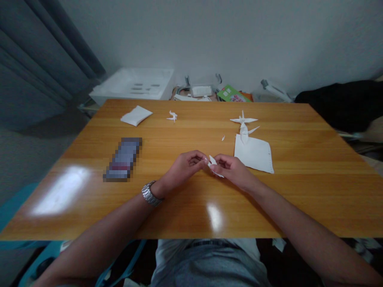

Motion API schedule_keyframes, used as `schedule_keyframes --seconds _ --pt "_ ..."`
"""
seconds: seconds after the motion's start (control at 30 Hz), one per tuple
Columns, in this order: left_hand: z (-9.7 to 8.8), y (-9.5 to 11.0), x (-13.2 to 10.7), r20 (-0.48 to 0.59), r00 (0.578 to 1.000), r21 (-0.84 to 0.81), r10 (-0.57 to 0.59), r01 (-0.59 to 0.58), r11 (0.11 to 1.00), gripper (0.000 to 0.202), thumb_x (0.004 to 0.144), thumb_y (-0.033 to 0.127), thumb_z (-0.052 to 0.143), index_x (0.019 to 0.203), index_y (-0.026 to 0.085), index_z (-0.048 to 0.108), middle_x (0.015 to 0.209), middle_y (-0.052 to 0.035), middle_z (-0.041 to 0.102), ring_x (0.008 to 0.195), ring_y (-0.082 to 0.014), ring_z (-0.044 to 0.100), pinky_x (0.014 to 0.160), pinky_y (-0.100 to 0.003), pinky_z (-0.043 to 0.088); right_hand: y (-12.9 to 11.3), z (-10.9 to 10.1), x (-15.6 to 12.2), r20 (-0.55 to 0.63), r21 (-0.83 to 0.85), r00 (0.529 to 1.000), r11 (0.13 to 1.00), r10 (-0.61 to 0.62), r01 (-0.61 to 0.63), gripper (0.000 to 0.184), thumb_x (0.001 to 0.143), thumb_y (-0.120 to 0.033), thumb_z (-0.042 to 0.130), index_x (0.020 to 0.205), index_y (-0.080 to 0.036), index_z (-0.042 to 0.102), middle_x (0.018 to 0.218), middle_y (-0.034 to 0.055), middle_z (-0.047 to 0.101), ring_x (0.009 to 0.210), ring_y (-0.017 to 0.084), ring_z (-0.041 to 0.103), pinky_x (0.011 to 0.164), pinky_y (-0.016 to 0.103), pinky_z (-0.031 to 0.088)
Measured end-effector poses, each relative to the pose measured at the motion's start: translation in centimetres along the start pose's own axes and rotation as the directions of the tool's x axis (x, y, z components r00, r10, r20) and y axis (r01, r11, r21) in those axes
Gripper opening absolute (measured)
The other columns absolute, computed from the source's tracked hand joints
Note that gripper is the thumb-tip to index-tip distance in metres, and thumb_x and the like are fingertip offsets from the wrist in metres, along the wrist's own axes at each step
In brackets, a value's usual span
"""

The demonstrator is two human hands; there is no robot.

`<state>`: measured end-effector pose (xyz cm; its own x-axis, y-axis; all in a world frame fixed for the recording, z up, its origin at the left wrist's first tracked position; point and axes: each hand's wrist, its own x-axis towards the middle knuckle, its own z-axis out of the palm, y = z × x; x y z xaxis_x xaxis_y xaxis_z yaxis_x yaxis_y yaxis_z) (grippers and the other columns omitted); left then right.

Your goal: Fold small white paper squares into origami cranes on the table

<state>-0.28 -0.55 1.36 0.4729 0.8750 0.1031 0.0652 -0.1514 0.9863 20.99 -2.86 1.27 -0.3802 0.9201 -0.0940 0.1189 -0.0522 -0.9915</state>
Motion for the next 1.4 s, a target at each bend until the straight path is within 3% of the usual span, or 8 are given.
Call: schedule_keyframes --seconds 0.23,0.57,0.9,1.03,1.2,1.4 --pt "0.3 -0.3 -0.1 -0.037 0.999 0.08 0.019 -0.017 0.997 0.025 0.093 0.039 0.065 0.094 0.015 0.067 0.094 -0.007 0.072 0.086 -0.0153 0.067 0.079 -0.027 0.053 0.1 0.1 0.0 -0.035 -0.17 0.997 0.984 -0.067 0.06 0.035 0.092 -0.052 0.064 0.085 -0.018 0.064 0.07 -0.0022 0.053 0.064 0.013 0.045 0.058 0.026 0.032" --pt "0.2 0.1 -0.4 -0.04 0.993 0.323 0.109 -0.09 0.942 0.019 0.095 0.035 0.064 0.098 0.017 0.069 0.095 -0.0046 0.073 0.087 -0.0153 0.069 0.079 -0.026 0.053 -0.1 0.0 -0.2 -0.05 -0.336 0.986 0.933 -0.158 0.132 0.033 0.096 -0.049 0.059 0.087 -0.018 0.066 0.079 0.0013 0.063 0.071 0.016 0.053 0.064 0.026 0.038" --pt "1.2 0.9 -0.8 -0.1 0.987 0.364 0.122 -0.078 0.928 0.021 0.097 0.036 0.061 0.094 0.017 0.068 0.089 -0.0044 0.074 0.081 -0.0152 0.068 0.075 -0.026 0.052 -1.1 0.1 -0.3 -0.045 -0.496 0.949 0.832 -0.311 0.249 0.025 0.099 -0.042 0.056 0.088 -0.022 0.065 0.085 0.0047 0.066 0.08 0.02 0.059 0.073 0.031 0.042" --pt "1.4 1.2 -0.9 -0.095 0.989 0.349 0.117 -0.077 0.934 0.022 0.098 0.035 0.06 0.092 0.017 0.07 0.089 -0.0044 0.075 0.08 -0.0146 0.068 0.074 -0.025 0.051 -0.8 0.1 -0.4 -0.05 -0.468 0.947 0.845 -0.316 0.258 0.021 0.098 -0.037 0.056 0.087 -0.022 0.064 0.084 0.0032 0.064 0.078 0.019 0.057 0.071 0.03 0.041" --pt "1.2 1.3 -0.8 -0.124 0.987 0.38 0.107 -0.052 0.923 0.022 0.097 0.036 0.062 0.091 0.017 0.072 0.088 -0.004 0.075 0.079 -0.0145 0.067 0.072 -0.024 0.05 -0.5 0.1 -0.4 -0.07 -0.377 0.975 0.91 -0.21 0.169 0.029 0.097 -0.045 0.057 0.084 -0.02 0.062 0.077 0.0013 0.061 0.069 0.016 0.052 0.063 0.028 0.038" --pt "0.7 1.4 -0.8 -0.073 0.99 0.204 0.119 -0.102 0.974 0.021 0.098 0.035 0.06 0.101 0.016 0.069 0.1 -0.0071 0.074 0.094 -0.0172 0.068 0.085 -0.028 0.052 -0.6 0.0 -0.4 -0.034 -0.036 0.997 0.997 -0.074 0.073 0.032 0.092 -0.051 0.066 0.088 -0.02 0.064 0.074 0.0009 0.064 0.069 0.016 0.057 0.067 0.029 0.043"
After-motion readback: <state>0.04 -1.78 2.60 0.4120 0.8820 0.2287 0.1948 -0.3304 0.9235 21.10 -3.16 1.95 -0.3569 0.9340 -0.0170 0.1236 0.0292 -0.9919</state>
